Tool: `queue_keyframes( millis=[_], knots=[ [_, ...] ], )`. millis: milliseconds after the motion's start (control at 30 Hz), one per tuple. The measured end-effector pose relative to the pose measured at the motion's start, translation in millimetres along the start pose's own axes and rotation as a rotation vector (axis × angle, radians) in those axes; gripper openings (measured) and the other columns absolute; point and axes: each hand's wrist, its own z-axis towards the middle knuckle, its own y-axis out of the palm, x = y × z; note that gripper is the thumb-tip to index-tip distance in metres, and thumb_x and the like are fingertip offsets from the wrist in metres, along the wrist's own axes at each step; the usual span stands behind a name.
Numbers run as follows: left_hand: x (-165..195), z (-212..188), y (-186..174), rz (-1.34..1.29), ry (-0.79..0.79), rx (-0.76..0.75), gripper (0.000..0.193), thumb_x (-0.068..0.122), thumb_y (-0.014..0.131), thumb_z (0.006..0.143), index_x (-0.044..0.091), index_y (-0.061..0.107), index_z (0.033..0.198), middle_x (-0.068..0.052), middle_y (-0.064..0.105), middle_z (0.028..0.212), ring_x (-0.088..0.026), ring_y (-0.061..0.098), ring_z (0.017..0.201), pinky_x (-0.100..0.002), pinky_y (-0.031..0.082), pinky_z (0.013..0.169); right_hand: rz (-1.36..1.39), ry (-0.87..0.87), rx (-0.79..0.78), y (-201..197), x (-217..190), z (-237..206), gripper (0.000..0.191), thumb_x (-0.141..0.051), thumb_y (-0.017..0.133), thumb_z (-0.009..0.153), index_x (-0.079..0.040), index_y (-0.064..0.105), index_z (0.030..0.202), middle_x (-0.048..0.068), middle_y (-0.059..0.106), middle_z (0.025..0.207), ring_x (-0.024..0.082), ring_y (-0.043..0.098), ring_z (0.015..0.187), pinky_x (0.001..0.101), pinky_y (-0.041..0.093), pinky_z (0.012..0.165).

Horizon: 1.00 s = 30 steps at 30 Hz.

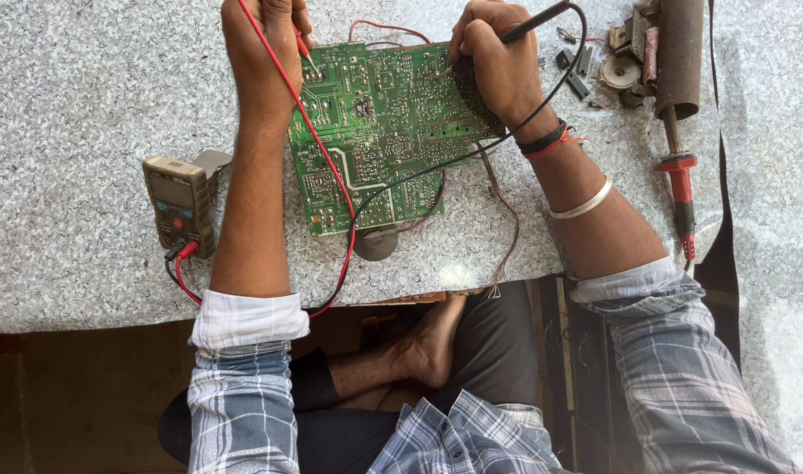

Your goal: The person uses a multimeter to test various points on a green circuit board. They hold the board with one hand and probe different areas with the multimeter leads, checking for continuity or voltage.

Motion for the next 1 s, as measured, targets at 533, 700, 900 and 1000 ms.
queue_keyframes(
  millis=[533, 700, 900, 1000],
  knots=[
    [-1.7, 0.8, 1.7, 0.013, -0.023, 0.024, 0.044, 0.034, 0.051, 0.118, 0.001, 0.059, 0.09, -0.005, 0.062, 0.075, -0.012, 0.062, 0.062, -0.027, 0.052, 0.058, 0.016, 0.028, 0.005, 0.2, -4.1, -0.6, 0.023, -0.004, 0.045, 0.09, 0.005, 0.063, 0.078, 0.009, 0.064, 0.077, 0.014, 0.063, 0.061, 0.0298, 0.056, 0.058],
    [-1.3, 1.0, 1.7, 0.005, -0.019, 0.018, 0.043, 0.032, 0.051, 0.118, 0.001, 0.059, 0.09, -0.005, 0.062, 0.075, -0.012, 0.061, 0.062, -0.027, 0.051, 0.058, -0.054, -0.011, 0.006, -0.6, -3.2, -0.3, 0.025, -0.005, 0.045, 0.09, 0.005, 0.064, 0.078, 0.009, 0.063, 0.076, 0.015, 0.059, 0.06, 0.0307, 0.054, 0.057],
    [-3.0, 0.8, 1.8, -0.016, -0.019, 0.021, 0.04, 0.031, 0.051, 0.118, 0.001, 0.057, 0.092, -0.005, 0.062, 0.076, -0.012, 0.061, 0.062, -0.027, 0.052, 0.058, -0.063, -0.032, 0.005, -1.1, -1.0, 1.3, 0.025, -0.006, 0.045, 0.089, 0.005, 0.064, 0.078, 0.009, 0.064, 0.073, 0.014, 0.058, 0.06, 0.0312, 0.053, 0.057],
    [-4.1, 0.6, 1.6, -0.005, -0.012, 0.019, 0.041, 0.031, 0.051, 0.118, 0.001, 0.057, 0.092, -0.005, 0.062, 0.076, -0.012, 0.061, 0.062, -0.027, 0.051, 0.058, -0.079, -0.047, 0.007, -1.2, 1.0, 2.0, 0.025, -0.006, 0.045, 0.089, 0.005, 0.065, 0.078, 0.01, 0.065, 0.073, 0.015, 0.057, 0.06, 0.0317, 0.051, 0.058]
  ],
)
